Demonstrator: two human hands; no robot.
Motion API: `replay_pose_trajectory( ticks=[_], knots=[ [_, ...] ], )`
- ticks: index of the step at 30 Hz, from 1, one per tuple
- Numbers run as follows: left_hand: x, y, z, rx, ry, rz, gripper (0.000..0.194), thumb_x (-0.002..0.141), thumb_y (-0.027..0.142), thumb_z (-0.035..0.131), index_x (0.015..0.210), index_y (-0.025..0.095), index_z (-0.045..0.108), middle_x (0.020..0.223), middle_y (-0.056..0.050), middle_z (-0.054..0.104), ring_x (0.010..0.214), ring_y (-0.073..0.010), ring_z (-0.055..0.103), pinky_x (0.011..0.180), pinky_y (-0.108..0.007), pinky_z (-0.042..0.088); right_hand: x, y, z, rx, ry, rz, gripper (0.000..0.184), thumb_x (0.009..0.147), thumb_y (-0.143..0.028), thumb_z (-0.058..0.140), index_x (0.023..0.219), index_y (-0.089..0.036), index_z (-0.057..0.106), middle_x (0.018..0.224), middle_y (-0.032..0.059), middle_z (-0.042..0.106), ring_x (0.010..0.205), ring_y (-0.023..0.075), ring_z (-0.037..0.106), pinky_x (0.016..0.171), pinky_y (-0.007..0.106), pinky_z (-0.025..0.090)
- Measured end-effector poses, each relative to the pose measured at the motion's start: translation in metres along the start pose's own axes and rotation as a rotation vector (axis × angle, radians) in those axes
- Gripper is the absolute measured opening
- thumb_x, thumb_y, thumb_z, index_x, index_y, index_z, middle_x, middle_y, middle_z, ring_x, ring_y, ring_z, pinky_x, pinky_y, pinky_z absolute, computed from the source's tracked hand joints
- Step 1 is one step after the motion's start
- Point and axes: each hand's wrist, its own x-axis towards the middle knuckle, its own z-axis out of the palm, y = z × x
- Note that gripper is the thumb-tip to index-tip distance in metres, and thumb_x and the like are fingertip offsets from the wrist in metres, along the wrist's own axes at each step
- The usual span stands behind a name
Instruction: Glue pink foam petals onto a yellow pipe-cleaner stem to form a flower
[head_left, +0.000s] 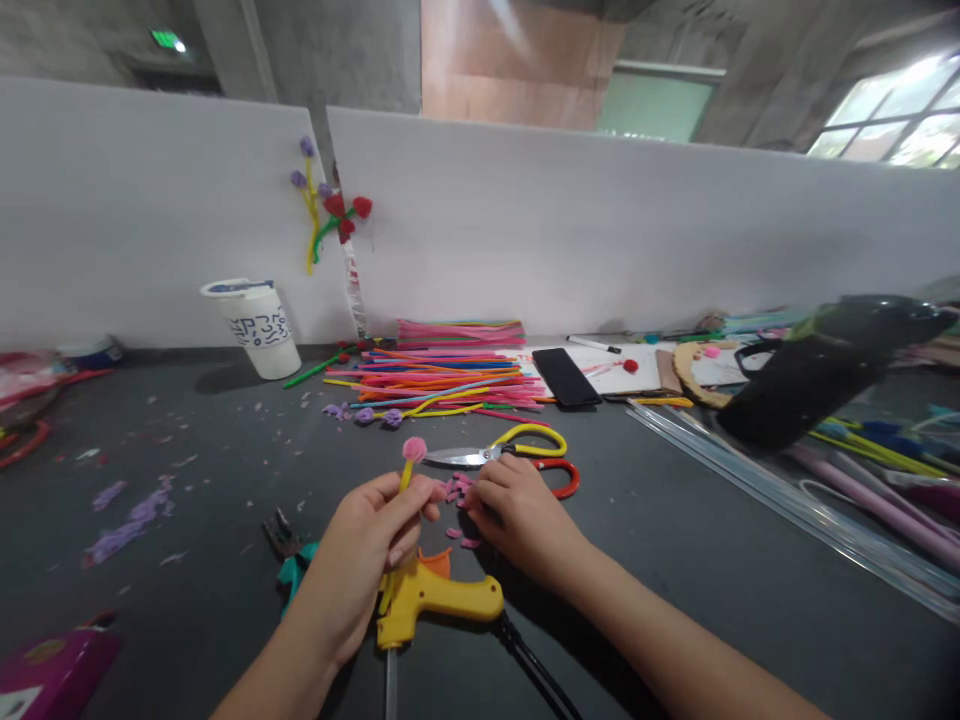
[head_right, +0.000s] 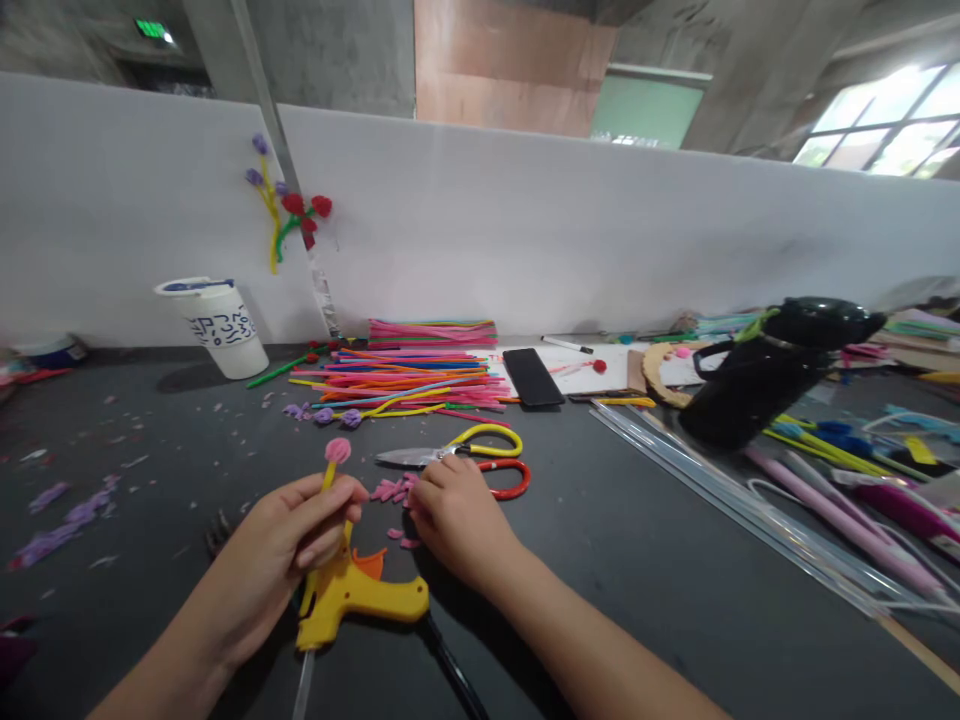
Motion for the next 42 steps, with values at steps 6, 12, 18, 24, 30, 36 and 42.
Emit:
replay_pose_trajectory(
  ticks=[6, 12, 18, 24, 30, 36, 42],
  knots=[
    [0.000, -0.002, 0.000, 0.013, -0.017, -0.002, 0.026, 0.076, 0.038, 0.067, 0.074, 0.012, 0.066, 0.062, 0.003, 0.058, 0.040, 0.0000, 0.024, 0.045, -0.019, 0.016, 0.006, -0.008, 0.017, 0.077, 0.025, 0.029, 0.018, 0.084, -0.007, 0.056, 0.068, -0.016, 0.060, 0.079, 0.0078, 0.060, 0.081, 0.0214, 0.047, 0.075, 0.035, 0.034],
    [0.001, -0.003, 0.000, 0.034, -0.023, 0.008, 0.026, 0.075, 0.039, 0.068, 0.073, 0.013, 0.065, 0.055, 0.007, 0.050, 0.041, -0.0022, 0.022, 0.045, -0.020, 0.016, 0.005, -0.012, -0.003, 0.440, 0.067, 0.209, 0.013, 0.087, -0.012, 0.048, 0.077, -0.018, 0.055, 0.076, 0.0036, 0.060, 0.074, 0.0175, 0.053, 0.071, 0.032, 0.042],
    [-0.001, -0.003, 0.006, 0.100, -0.036, -0.015, 0.022, 0.066, 0.031, 0.074, 0.078, 0.014, 0.066, 0.048, 0.010, 0.041, 0.044, -0.0053, 0.026, 0.045, -0.019, 0.021, -0.003, -0.031, -0.024, 0.920, -0.014, 0.297, 0.008, 0.088, -0.027, 0.049, 0.092, -0.020, 0.051, 0.073, -0.0019, 0.058, 0.069, 0.0131, 0.060, 0.066, 0.026, 0.049],
    [-0.003, 0.000, 0.012, 0.170, -0.032, 0.007, 0.021, 0.062, 0.031, 0.074, 0.066, 0.014, 0.064, 0.056, 0.005, 0.052, 0.051, -0.0074, 0.039, 0.050, -0.019, 0.031, -0.008, -0.043, -0.027, 1.061, 0.034, 0.346, 0.006, 0.081, -0.024, 0.058, 0.083, -0.021, 0.054, 0.076, -0.0029, 0.056, 0.070, 0.0116, 0.055, 0.067, 0.026, 0.045],
    [-0.006, -0.001, 0.013, 0.177, 0.010, 0.009, 0.023, 0.065, 0.036, 0.073, 0.064, 0.016, 0.061, 0.047, 0.010, 0.038, 0.043, -0.0053, 0.023, 0.040, -0.020, 0.016, -0.008, -0.045, -0.033, 1.102, 0.102, 0.399, 0.009, 0.073, -0.020, 0.066, 0.081, -0.020, 0.061, 0.081, -0.0019, 0.059, 0.078, 0.0134, 0.053, 0.073, 0.027, 0.042],
    [-0.006, -0.004, 0.013, 0.227, -0.012, 0.076, 0.021, 0.066, 0.036, 0.071, 0.064, 0.016, 0.063, 0.047, 0.009, 0.039, 0.042, -0.0058, 0.024, 0.038, -0.019, 0.016, -0.009, -0.045, -0.032, 1.242, 0.034, 0.472, 0.012, 0.074, -0.028, 0.068, 0.072, -0.019, 0.061, 0.073, -0.0024, 0.059, 0.070, 0.0120, 0.054, 0.068, 0.025, 0.043],
    [-0.003, -0.006, 0.012, 0.186, 0.035, 0.105, 0.027, 0.064, 0.041, 0.073, 0.064, 0.017, 0.062, 0.042, 0.011, 0.032, 0.039, -0.0054, 0.019, 0.036, -0.020, 0.013, -0.008, -0.044, -0.034, 1.255, 0.070, 0.521, 0.019, 0.077, -0.037, 0.065, 0.073, -0.019, 0.062, 0.073, -0.0022, 0.058, 0.071, 0.0123, 0.054, 0.068, 0.025, 0.044]
  ],
)
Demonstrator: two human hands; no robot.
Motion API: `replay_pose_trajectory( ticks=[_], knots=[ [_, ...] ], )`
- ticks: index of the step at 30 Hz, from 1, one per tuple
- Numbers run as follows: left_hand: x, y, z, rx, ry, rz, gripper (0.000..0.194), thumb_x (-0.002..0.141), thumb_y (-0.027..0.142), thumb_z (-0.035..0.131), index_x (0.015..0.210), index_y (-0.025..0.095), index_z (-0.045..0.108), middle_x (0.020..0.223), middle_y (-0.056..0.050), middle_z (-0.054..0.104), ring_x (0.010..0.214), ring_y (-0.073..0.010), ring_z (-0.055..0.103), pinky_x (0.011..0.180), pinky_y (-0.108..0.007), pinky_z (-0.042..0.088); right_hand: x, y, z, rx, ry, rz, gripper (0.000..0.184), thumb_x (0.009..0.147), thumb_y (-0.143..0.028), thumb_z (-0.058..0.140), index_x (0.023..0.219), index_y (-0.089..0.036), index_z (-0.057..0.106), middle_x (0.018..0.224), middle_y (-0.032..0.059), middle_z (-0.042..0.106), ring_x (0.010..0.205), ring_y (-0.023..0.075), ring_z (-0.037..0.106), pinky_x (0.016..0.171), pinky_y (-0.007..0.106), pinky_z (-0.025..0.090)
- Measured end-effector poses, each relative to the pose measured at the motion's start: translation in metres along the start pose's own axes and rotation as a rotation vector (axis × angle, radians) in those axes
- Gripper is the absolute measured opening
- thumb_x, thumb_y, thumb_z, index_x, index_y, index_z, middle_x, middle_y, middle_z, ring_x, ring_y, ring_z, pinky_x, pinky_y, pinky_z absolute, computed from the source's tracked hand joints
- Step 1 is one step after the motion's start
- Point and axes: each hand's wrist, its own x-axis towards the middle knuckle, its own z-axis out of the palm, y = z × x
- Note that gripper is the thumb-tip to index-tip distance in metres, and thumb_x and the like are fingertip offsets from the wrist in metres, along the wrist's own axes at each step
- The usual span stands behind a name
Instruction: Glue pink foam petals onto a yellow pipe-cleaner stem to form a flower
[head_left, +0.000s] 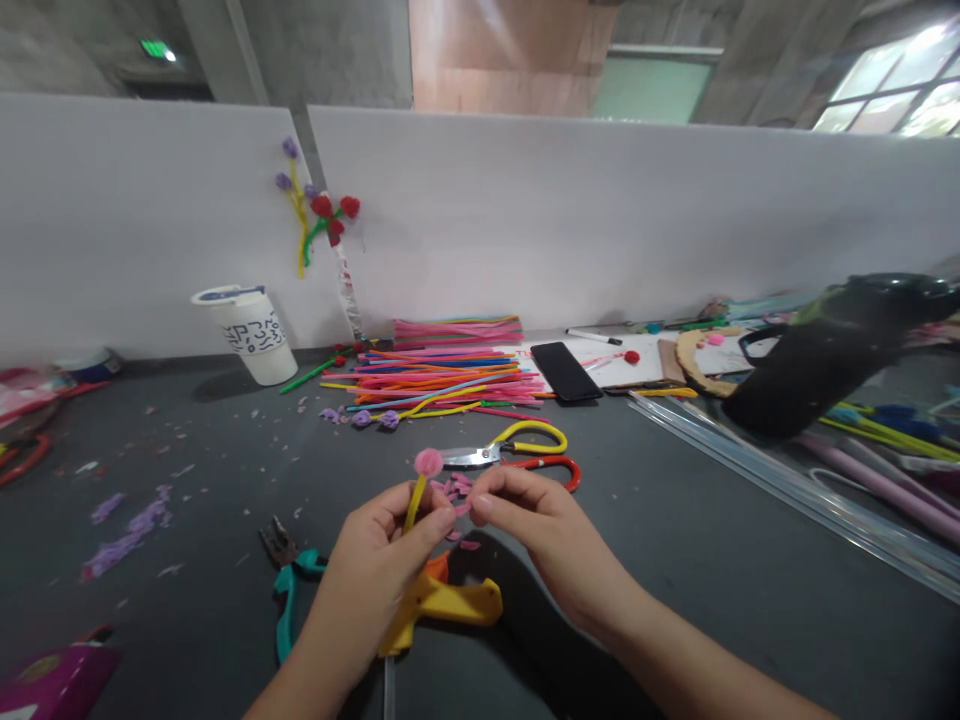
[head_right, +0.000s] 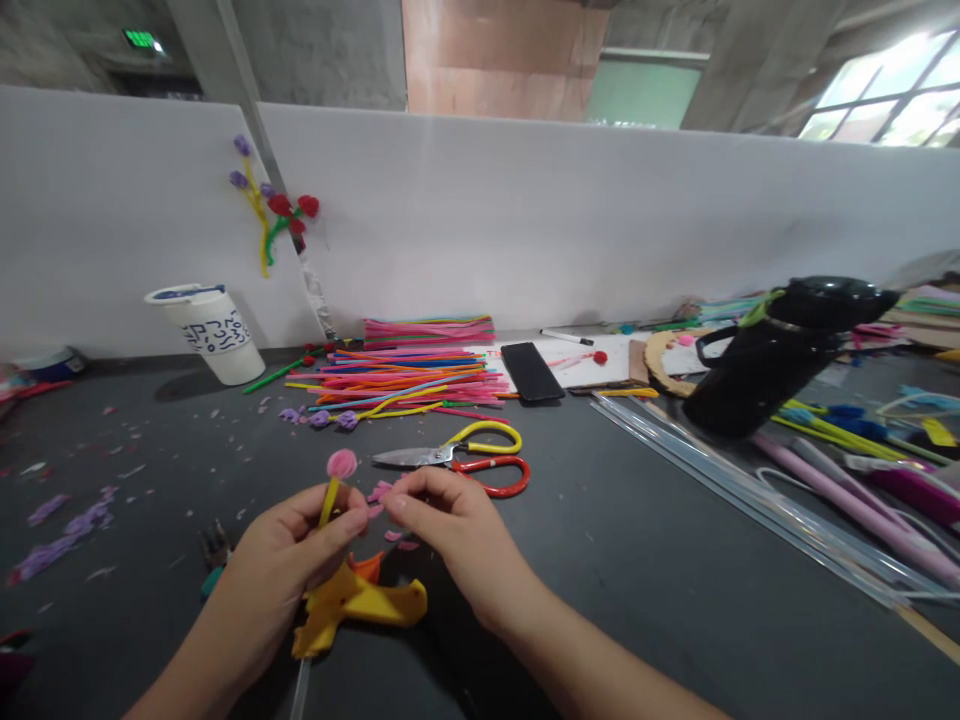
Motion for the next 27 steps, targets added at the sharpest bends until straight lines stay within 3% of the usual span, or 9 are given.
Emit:
replay_pose_trajectory(
  ticks=[5, 9, 12, 15, 17, 19, 22, 24, 27],
  knots=[
    [-0.0027, 0.0033, 0.0007, 0.045, 0.016, -0.029, 0.023, 0.066, 0.038, 0.072, 0.066, 0.017, 0.062, 0.047, 0.009, 0.040, 0.042, -0.0063, 0.027, 0.038, -0.019, 0.021, 0.0010, 0.0009, 0.0027, -0.097, 0.002, -0.042, 0.019, 0.075, -0.037, 0.066, 0.071, -0.019, 0.060, 0.072, -0.0018, 0.057, 0.071, 0.0133, 0.052, 0.066, 0.026, 0.042],
    [-0.0039, 0.0051, 0.0015, 0.088, 0.010, 0.047, 0.020, 0.066, 0.034, 0.071, 0.063, 0.016, 0.062, 0.060, 0.003, 0.051, 0.053, -0.0104, 0.040, 0.046, -0.021, 0.034, 0.0010, 0.0043, 0.0041, -0.176, -0.024, -0.072, 0.015, 0.078, -0.032, 0.061, 0.072, -0.020, 0.057, 0.071, -0.0019, 0.055, 0.069, 0.0133, 0.050, 0.065, 0.026, 0.040],
    [-0.0034, 0.0061, 0.0001, 0.068, 0.058, 0.028, 0.021, 0.067, 0.035, 0.071, 0.065, 0.016, 0.062, 0.054, 0.006, 0.044, 0.048, -0.0085, 0.032, 0.042, -0.020, 0.026, -0.0011, 0.0040, 0.0023, -0.232, -0.055, -0.101, 0.013, 0.079, -0.027, 0.058, 0.069, -0.020, 0.054, 0.070, -0.0026, 0.053, 0.068, 0.0131, 0.048, 0.065, 0.026, 0.038],
    [-0.0023, 0.0067, -0.0034, 0.022, 0.096, 0.001, 0.023, 0.067, 0.038, 0.072, 0.070, 0.017, 0.061, 0.048, 0.010, 0.034, 0.045, -0.0072, 0.023, 0.040, -0.020, 0.019, -0.0049, 0.0016, 0.0011, -0.290, -0.177, -0.110, 0.027, 0.079, -0.023, 0.057, 0.054, -0.019, 0.049, 0.056, -0.0045, 0.047, 0.057, 0.0116, 0.044, 0.057, 0.025, 0.034],
    [-0.0018, 0.0068, -0.0053, 0.020, 0.099, 0.010, 0.023, 0.068, 0.037, 0.072, 0.070, 0.017, 0.061, 0.048, 0.010, 0.034, 0.045, -0.0071, 0.023, 0.041, -0.020, 0.019, -0.0066, 0.0000, 0.0016, -0.311, -0.234, -0.116, 0.026, 0.076, -0.018, 0.060, 0.052, -0.019, 0.050, 0.055, -0.0046, 0.048, 0.056, 0.0114, 0.045, 0.057, 0.025, 0.034],
    [-0.0016, 0.0068, -0.0059, 0.042, 0.080, 0.021, 0.021, 0.069, 0.036, 0.071, 0.070, 0.018, 0.061, 0.051, 0.009, 0.039, 0.046, -0.0076, 0.026, 0.042, -0.020, 0.022, -0.0064, -0.0011, 0.0025, -0.292, -0.195, -0.123, 0.010, 0.071, -0.012, 0.063, 0.066, -0.019, 0.058, 0.067, -0.0038, 0.054, 0.063, 0.0121, 0.049, 0.062, 0.025, 0.038],
    [-0.0018, 0.0072, -0.0039, 0.103, 0.037, 0.068, 0.018, 0.070, 0.033, 0.069, 0.064, 0.017, 0.061, 0.057, 0.006, 0.047, 0.052, -0.0097, 0.036, 0.048, -0.021, 0.030, -0.0037, -0.0020, 0.0024, -0.220, -0.084, -0.114, 0.014, 0.071, -0.015, 0.065, 0.084, -0.020, 0.060, 0.081, -0.0017, 0.058, 0.073, 0.0133, 0.052, 0.069, 0.027, 0.042],
    [-0.0024, 0.0082, -0.0019, 0.137, 0.000, 0.115, 0.018, 0.070, 0.031, 0.067, 0.060, 0.017, 0.060, 0.059, 0.004, 0.051, 0.058, -0.0119, 0.042, 0.054, -0.022, 0.035, -0.0022, -0.0022, 0.0015, -0.176, -0.054, -0.107, 0.006, 0.074, -0.022, 0.065, 0.077, -0.019, 0.061, 0.077, -0.0014, 0.057, 0.073, 0.0134, 0.052, 0.069, 0.027, 0.042],
    [-0.0045, 0.0103, 0.0003, 0.141, -0.042, 0.116, 0.017, 0.071, 0.030, 0.066, 0.059, 0.018, 0.060, 0.059, 0.003, 0.050, 0.058, -0.0130, 0.044, 0.056, -0.023, 0.036, -0.0020, -0.0020, 0.0006, -0.109, -0.045, -0.099, 0.013, 0.076, -0.028, 0.066, 0.069, -0.019, 0.060, 0.071, -0.0022, 0.055, 0.069, 0.0127, 0.051, 0.067, 0.026, 0.042]
  ],
)
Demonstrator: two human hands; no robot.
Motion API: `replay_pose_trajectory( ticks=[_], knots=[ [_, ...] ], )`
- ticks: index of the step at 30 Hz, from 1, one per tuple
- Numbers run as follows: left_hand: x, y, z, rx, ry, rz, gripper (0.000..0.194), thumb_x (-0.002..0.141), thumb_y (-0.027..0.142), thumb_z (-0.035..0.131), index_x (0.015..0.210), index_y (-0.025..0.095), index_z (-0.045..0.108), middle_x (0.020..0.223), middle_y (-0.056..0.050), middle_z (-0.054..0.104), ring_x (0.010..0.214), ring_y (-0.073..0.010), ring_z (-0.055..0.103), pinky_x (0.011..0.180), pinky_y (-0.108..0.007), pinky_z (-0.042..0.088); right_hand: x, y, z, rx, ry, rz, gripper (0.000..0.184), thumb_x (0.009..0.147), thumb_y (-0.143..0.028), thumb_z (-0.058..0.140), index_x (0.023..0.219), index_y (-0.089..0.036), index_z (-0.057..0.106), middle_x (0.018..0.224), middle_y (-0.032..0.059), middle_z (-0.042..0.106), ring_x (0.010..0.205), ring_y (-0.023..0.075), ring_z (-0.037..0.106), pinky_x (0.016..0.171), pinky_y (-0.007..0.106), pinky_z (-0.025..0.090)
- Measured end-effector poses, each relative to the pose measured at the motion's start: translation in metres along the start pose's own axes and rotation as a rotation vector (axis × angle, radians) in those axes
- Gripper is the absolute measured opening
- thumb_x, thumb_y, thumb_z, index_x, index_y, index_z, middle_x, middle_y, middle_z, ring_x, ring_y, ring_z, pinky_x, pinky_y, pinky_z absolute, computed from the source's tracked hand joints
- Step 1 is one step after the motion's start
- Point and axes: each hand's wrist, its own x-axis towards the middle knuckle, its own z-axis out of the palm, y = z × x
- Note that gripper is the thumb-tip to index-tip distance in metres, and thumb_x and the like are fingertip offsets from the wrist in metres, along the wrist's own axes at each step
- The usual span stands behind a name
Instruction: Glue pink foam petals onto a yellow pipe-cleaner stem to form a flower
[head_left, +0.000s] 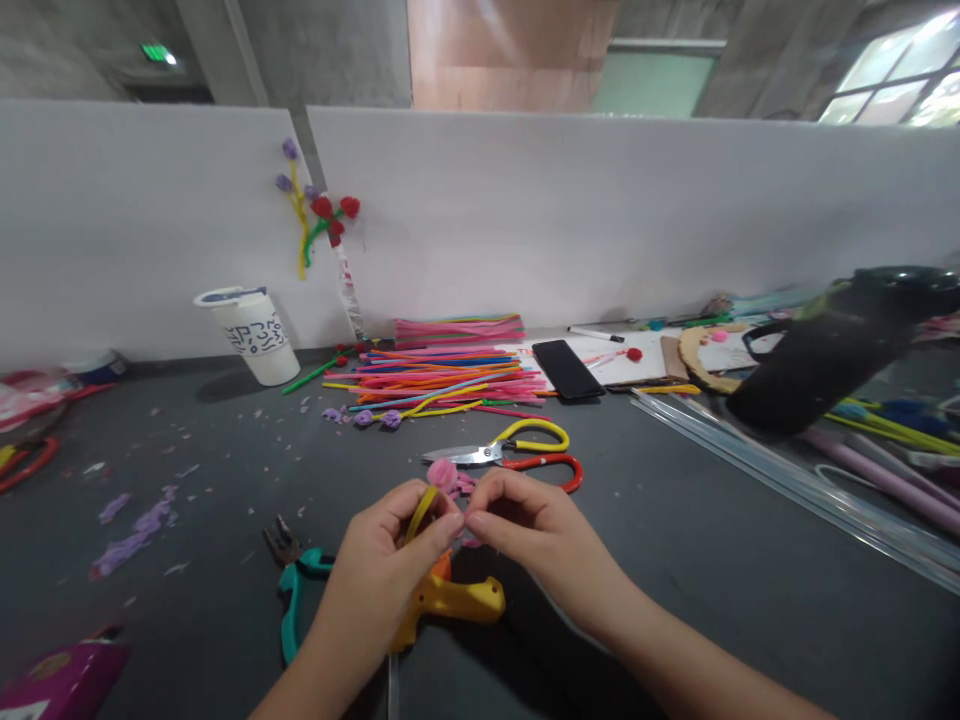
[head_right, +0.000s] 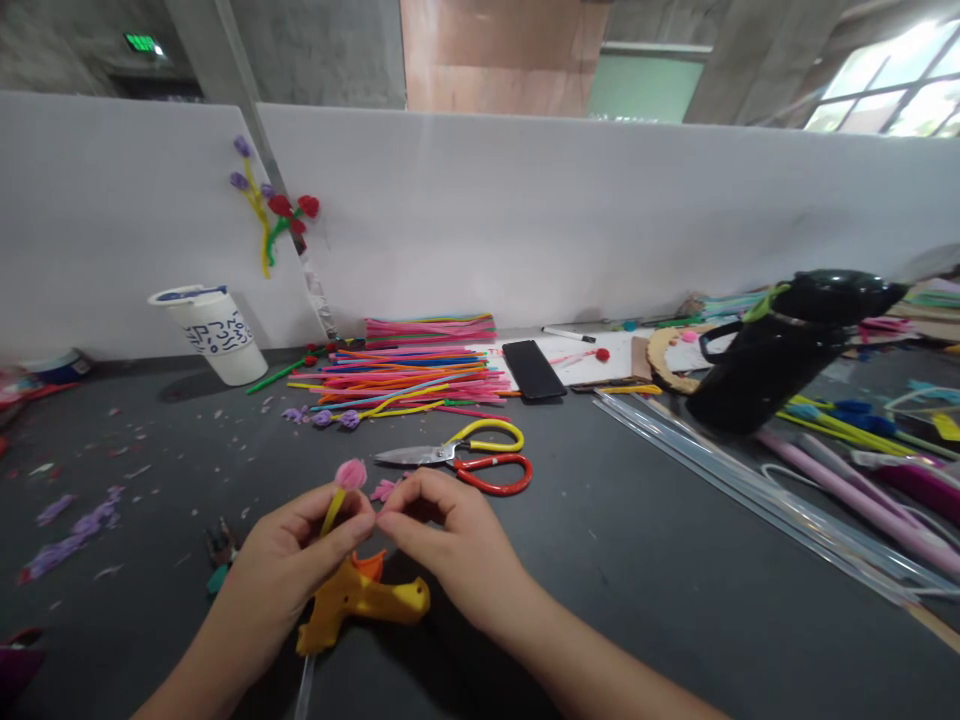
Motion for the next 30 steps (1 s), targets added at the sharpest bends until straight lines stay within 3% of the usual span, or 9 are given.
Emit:
replay_pose_trajectory(
  ticks=[3, 8, 20, 30],
  knots=[
    [-0.002, 0.001, 0.001, -0.025, 0.001, -0.030, 0.018, 0.071, 0.031, 0.066, 0.059, 0.019, 0.059, 0.057, 0.004, 0.047, 0.055, -0.0122, 0.041, 0.053, -0.023, 0.035, -0.001, 0.001, 0.000, 0.074, 0.001, 0.012, 0.016, 0.076, -0.032, 0.069, 0.070, -0.019, 0.061, 0.070, -0.0030, 0.055, 0.067, 0.0118, 0.051, 0.066, 0.025, 0.042],
    [-0.001, -0.005, 0.002, 0.004, 0.018, 0.053, 0.016, 0.071, 0.029, 0.065, 0.059, 0.019, 0.060, 0.058, 0.003, 0.049, 0.056, -0.0134, 0.044, 0.053, -0.023, 0.037, -0.001, 0.002, 0.001, 0.143, 0.007, 0.025, 0.014, 0.073, -0.031, 0.073, 0.069, -0.019, 0.065, 0.071, -0.0028, 0.057, 0.069, 0.0119, 0.052, 0.067, 0.024, 0.042],
    [-0.006, -0.003, 0.006, 0.023, 0.066, 0.091, 0.015, 0.072, 0.026, 0.065, 0.059, 0.020, 0.060, 0.059, 0.004, 0.050, 0.060, -0.0142, 0.047, 0.057, -0.024, 0.038, -0.002, 0.009, 0.001, 0.299, -0.028, 0.057, 0.022, 0.066, -0.032, 0.080, 0.065, -0.018, 0.063, 0.068, -0.0039, 0.058, 0.065, 0.0104, 0.052, 0.065, 0.023, 0.042],
    [-0.004, -0.005, 0.003, 0.079, 0.046, 0.129, 0.009, 0.073, 0.025, 0.065, 0.065, 0.021, 0.064, 0.065, 0.002, 0.056, 0.063, -0.0155, 0.051, 0.059, -0.024, 0.041, -0.001, 0.009, 0.002, 0.291, 0.003, 0.037, 0.016, 0.071, -0.031, 0.076, 0.068, -0.019, 0.066, 0.073, -0.0028, 0.058, 0.069, 0.0116, 0.052, 0.065, 0.024, 0.043]
  ],
)
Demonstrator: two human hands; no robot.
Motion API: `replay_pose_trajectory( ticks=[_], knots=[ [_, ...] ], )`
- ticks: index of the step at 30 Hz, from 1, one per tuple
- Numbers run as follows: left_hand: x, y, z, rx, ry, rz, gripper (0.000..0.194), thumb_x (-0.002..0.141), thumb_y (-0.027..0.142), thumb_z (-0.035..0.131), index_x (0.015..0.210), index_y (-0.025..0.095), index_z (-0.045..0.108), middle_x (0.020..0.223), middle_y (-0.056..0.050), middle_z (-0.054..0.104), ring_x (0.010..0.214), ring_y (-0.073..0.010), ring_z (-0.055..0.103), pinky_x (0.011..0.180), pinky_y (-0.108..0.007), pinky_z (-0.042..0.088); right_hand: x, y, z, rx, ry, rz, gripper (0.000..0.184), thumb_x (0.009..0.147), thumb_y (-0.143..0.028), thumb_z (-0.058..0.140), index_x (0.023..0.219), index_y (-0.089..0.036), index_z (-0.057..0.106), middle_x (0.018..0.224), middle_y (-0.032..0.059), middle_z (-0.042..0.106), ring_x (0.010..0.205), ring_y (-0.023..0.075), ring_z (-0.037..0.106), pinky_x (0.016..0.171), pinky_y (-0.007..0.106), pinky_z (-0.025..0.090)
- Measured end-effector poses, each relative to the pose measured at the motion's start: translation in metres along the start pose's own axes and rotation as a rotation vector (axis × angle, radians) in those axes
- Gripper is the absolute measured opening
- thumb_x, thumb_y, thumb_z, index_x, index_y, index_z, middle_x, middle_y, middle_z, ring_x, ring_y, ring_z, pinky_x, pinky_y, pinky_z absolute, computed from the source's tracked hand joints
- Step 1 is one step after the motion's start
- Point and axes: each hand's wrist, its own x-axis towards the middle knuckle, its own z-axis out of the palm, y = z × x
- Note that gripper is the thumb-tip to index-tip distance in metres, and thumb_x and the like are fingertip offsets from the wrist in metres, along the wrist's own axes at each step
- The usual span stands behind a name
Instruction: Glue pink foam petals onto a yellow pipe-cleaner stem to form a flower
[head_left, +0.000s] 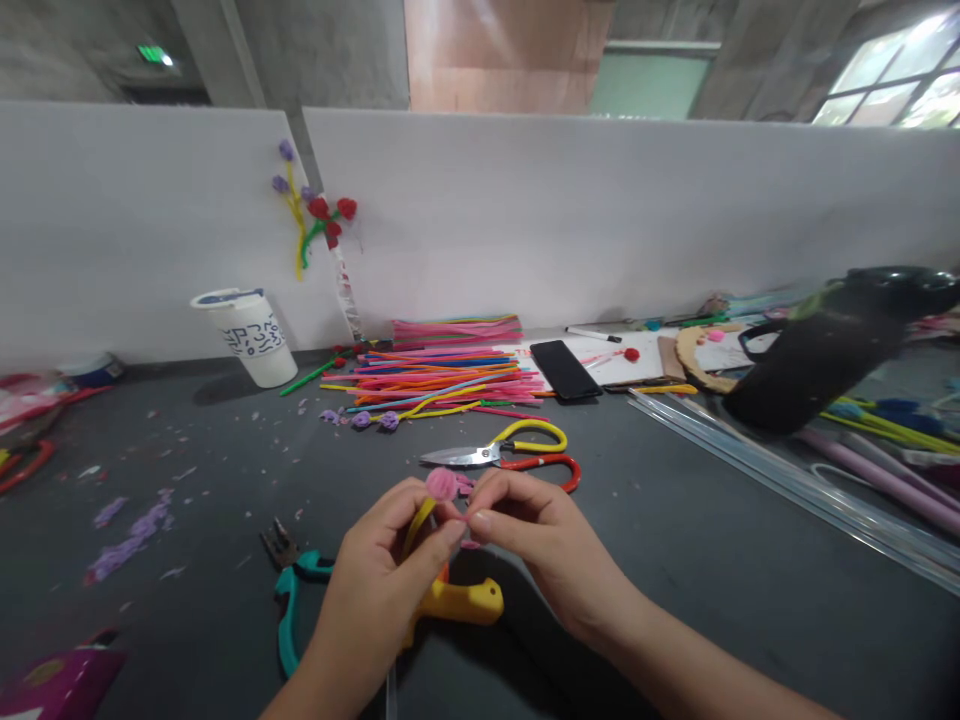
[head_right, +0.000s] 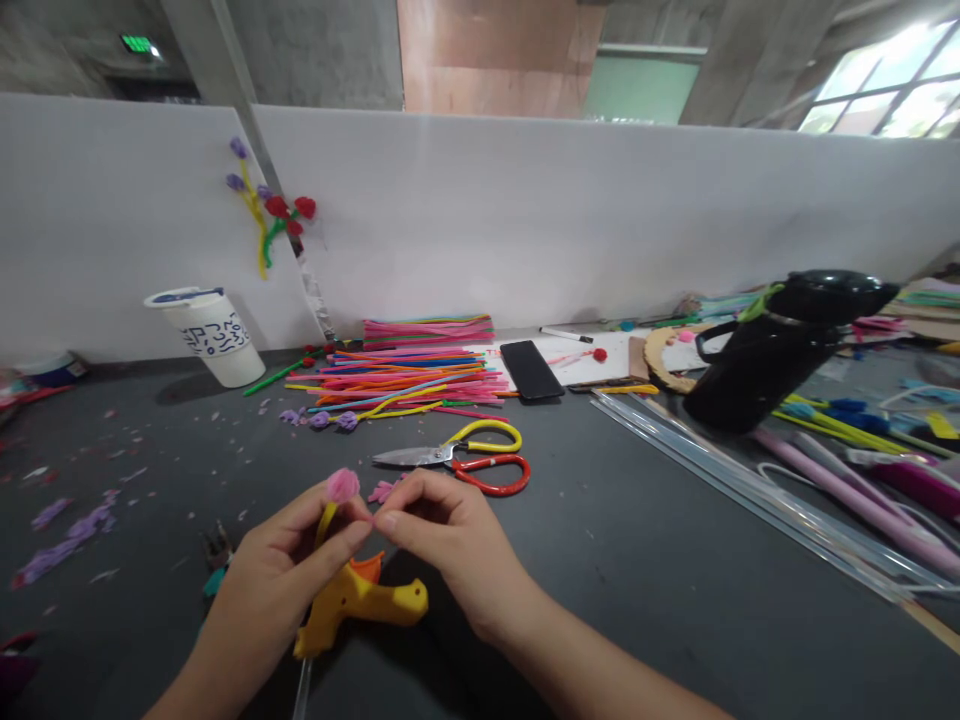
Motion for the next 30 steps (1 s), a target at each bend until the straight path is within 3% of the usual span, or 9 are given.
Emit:
replay_pose_trajectory(
  ticks=[3, 9, 16, 22, 30],
  knots=[
    [-0.0001, -0.0010, -0.0004, 0.014, -0.006, 0.023, 0.010, 0.072, 0.023, 0.065, 0.062, 0.020, 0.063, 0.064, 0.002, 0.054, 0.063, -0.0151, 0.050, 0.059, -0.024, 0.040, -0.0006, -0.0005, 0.0007, -0.002, 0.004, -0.002, 0.016, 0.072, -0.030, 0.075, 0.068, -0.019, 0.064, 0.071, -0.0036, 0.057, 0.067, 0.0107, 0.051, 0.065, 0.023, 0.042],
    [-0.0032, 0.0030, 0.0032, -0.211, -0.007, -0.097, 0.012, 0.068, 0.025, 0.069, 0.061, 0.019, 0.061, 0.062, 0.003, 0.050, 0.062, -0.0135, 0.045, 0.059, -0.023, 0.038, -0.0014, -0.0021, 0.0021, 0.003, -0.032, 0.011, 0.019, 0.070, -0.032, 0.077, 0.066, -0.019, 0.064, 0.070, -0.0029, 0.056, 0.068, 0.0114, 0.049, 0.067, 0.024, 0.040],
    [-0.0041, 0.0059, 0.0042, -0.256, -0.025, -0.150, 0.013, 0.068, 0.026, 0.068, 0.060, 0.019, 0.060, 0.060, 0.004, 0.048, 0.059, -0.0124, 0.042, 0.057, -0.023, 0.035, -0.0014, -0.0034, 0.0021, 0.034, -0.049, 0.025, 0.021, 0.068, -0.033, 0.079, 0.065, -0.019, 0.064, 0.069, -0.0034, 0.056, 0.067, 0.0110, 0.049, 0.065, 0.023, 0.040],
    [-0.0021, 0.0002, -0.0021, -0.321, -0.159, -0.165, 0.019, 0.070, 0.031, 0.072, 0.062, 0.018, 0.060, 0.061, 0.004, 0.049, 0.061, -0.0119, 0.040, 0.059, -0.021, 0.035, -0.0019, 0.0003, -0.0007, 0.093, -0.105, 0.057, 0.021, 0.068, -0.030, 0.080, 0.068, -0.017, 0.064, 0.071, -0.0025, 0.059, 0.068, 0.0111, 0.052, 0.067, 0.024, 0.041],
    [-0.0029, -0.0004, -0.0029, -0.459, -0.213, -0.192, 0.019, 0.070, 0.031, 0.075, 0.065, 0.018, 0.062, 0.064, 0.004, 0.050, 0.063, -0.0114, 0.043, 0.060, -0.020, 0.036, -0.0016, 0.0014, -0.0014, 0.164, -0.181, 0.068, 0.015, 0.073, -0.026, 0.077, 0.071, -0.015, 0.066, 0.070, -0.0012, 0.061, 0.066, 0.0101, 0.053, 0.066, 0.023, 0.042]
  ],
)
